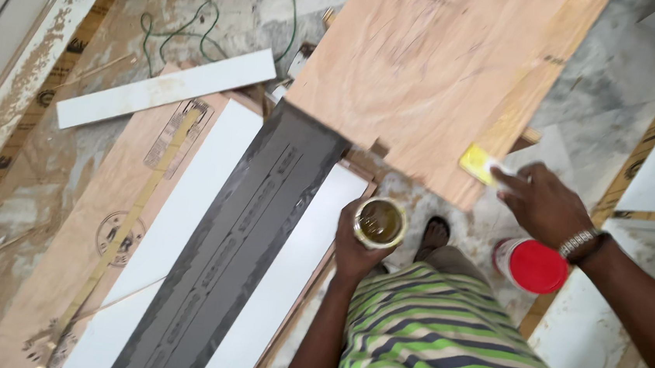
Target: The person applies a yellowish liquid finish to a large wooden board using a foam brush. They repeatedly dip the brush into a small metal can and spread the finish across the surface of the board.
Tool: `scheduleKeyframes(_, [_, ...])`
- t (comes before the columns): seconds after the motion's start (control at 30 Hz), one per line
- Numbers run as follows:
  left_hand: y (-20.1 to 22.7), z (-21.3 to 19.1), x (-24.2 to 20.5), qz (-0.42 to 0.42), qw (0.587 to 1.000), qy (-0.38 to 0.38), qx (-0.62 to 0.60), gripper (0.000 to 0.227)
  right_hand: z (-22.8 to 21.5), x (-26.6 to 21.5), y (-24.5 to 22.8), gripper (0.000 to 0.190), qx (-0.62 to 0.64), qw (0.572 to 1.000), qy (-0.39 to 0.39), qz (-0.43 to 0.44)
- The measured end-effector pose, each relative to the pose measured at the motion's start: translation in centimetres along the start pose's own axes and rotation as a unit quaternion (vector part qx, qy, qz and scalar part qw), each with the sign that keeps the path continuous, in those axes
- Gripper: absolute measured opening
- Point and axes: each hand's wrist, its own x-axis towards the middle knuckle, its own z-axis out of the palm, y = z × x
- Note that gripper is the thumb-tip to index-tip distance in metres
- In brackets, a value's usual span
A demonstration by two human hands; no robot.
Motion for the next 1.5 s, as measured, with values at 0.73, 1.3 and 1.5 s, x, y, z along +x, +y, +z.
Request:
scheduleKeyframes(0.73, [2.0, -3.8, 2.4, 0.062, 0.998, 0.001, 0.024, 0.093, -5.8, -0.9, -12.0, 0.054, 0.227, 0.962, -0.036, -0.145])
scheduleKeyframes(1.3, [8.9, 3.9, 7.1, 0.102, 0.992, -0.072, -0.017, 0.092, -0.8, 0.6, 3.0, 0.062, 0.747, 0.627, -0.196, 0.103])
scheduleKeyframes(1.5, [9.0, 6.1, 7.5, 0.119, 0.991, -0.054, 0.006, 0.093, 3.1, 2.6, 5.1, 0.048, 0.291, 0.956, 0.030, 0.038])
